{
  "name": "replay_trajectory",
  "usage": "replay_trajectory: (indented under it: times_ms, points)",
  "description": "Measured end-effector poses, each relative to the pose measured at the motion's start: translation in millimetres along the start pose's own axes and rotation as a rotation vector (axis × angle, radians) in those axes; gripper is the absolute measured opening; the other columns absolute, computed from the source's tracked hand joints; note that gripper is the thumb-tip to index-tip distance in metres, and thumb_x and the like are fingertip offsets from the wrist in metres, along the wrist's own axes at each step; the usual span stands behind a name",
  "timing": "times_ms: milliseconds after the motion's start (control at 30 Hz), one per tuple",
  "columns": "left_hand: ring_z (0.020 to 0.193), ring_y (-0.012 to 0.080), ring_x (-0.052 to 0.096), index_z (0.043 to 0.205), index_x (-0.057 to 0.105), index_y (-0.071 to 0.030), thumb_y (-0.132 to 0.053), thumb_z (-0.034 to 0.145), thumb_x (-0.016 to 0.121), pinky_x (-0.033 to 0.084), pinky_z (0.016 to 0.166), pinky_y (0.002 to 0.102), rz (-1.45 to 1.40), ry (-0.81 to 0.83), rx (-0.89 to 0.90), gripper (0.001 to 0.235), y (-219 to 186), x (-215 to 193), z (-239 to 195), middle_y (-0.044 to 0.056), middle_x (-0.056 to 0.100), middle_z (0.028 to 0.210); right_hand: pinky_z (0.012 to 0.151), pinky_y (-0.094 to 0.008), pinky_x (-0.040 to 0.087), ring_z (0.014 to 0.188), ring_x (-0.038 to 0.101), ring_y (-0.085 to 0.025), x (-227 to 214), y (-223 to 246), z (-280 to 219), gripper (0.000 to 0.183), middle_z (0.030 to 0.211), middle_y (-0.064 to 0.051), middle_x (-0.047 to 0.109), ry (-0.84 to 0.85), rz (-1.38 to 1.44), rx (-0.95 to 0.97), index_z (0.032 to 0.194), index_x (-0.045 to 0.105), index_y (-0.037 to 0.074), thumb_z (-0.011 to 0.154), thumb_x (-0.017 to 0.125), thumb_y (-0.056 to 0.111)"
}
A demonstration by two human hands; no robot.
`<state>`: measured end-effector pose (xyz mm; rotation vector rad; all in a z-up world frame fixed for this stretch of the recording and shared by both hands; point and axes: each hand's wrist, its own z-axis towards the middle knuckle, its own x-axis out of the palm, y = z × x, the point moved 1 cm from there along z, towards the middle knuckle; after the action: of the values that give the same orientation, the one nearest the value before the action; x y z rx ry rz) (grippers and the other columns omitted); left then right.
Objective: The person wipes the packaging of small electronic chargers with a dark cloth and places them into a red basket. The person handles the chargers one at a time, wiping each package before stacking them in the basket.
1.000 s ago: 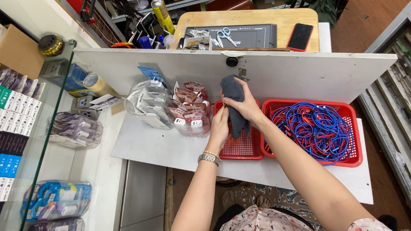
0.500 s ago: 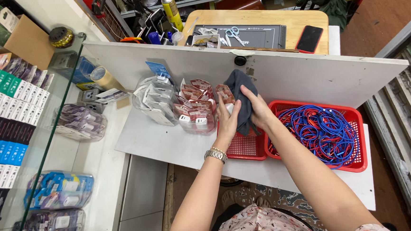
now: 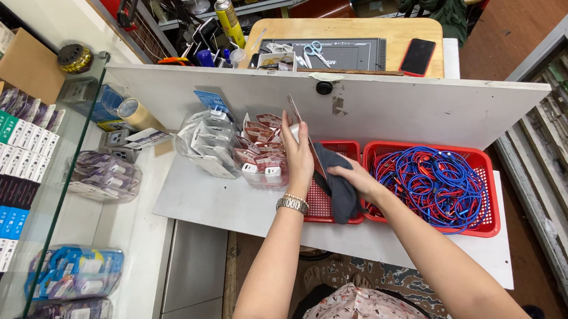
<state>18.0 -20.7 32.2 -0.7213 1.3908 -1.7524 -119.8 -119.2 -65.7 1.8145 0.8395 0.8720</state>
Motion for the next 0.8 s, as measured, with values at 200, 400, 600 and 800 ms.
replay_trajectory:
  times_ms: [200,400,600,800]
  points:
    - [0.137,0.036,0.05,0.156,0.037,-0.008,-0.035,0.101,0.063,0.043,0.111,0.044,0.259,0.056,0.162,0.067,-9.5,-11.0,1.2,0.022,0.047,0.147,0.094,-0.036,0.051,0.116,0.062,-0.023,-4.1,6.5,28.2,0.056,0.132,-0.017,0.063,-0.176,-0.488,-0.311,0.142,0.055,0.001,0.105,0.058,0.042]
    - [0.133,0.0356,0.053,0.149,0.046,-0.009,-0.029,0.093,0.073,0.046,0.11,0.045,0.42,0.105,0.167,0.064,-1.2,-12.7,-11.5,0.019,0.052,0.143,0.066,-0.033,0.059,0.095,0.073,-0.02,11.3,113.3,43.7,0.049,0.111,-0.013,0.073,-0.07,-0.377,-0.191,0.13,0.062,0.003,0.105,0.046,0.042]
    - [0.131,0.0357,0.052,0.144,0.047,-0.006,-0.029,0.092,0.071,0.044,0.11,0.046,0.437,0.142,0.176,0.061,18.5,-34.2,18.1,0.02,0.053,0.139,0.058,-0.032,0.06,0.069,0.075,-0.019,49.7,169.6,25.1,0.031,0.087,-0.013,0.076,-0.132,-0.647,-0.34,0.12,0.064,0.001,0.105,0.055,0.027]
    - [0.139,0.0411,0.039,0.143,0.053,-0.003,-0.016,0.094,0.054,0.034,0.111,0.053,0.846,0.079,0.228,0.051,57.5,-87.3,74.1,0.017,0.051,0.149,0.063,-0.03,0.058,0.071,0.075,-0.015,69.8,188.2,35.0,0.023,0.085,-0.012,0.076,-0.484,-0.573,-0.786,0.124,0.064,0.0,0.107,0.055,0.013]
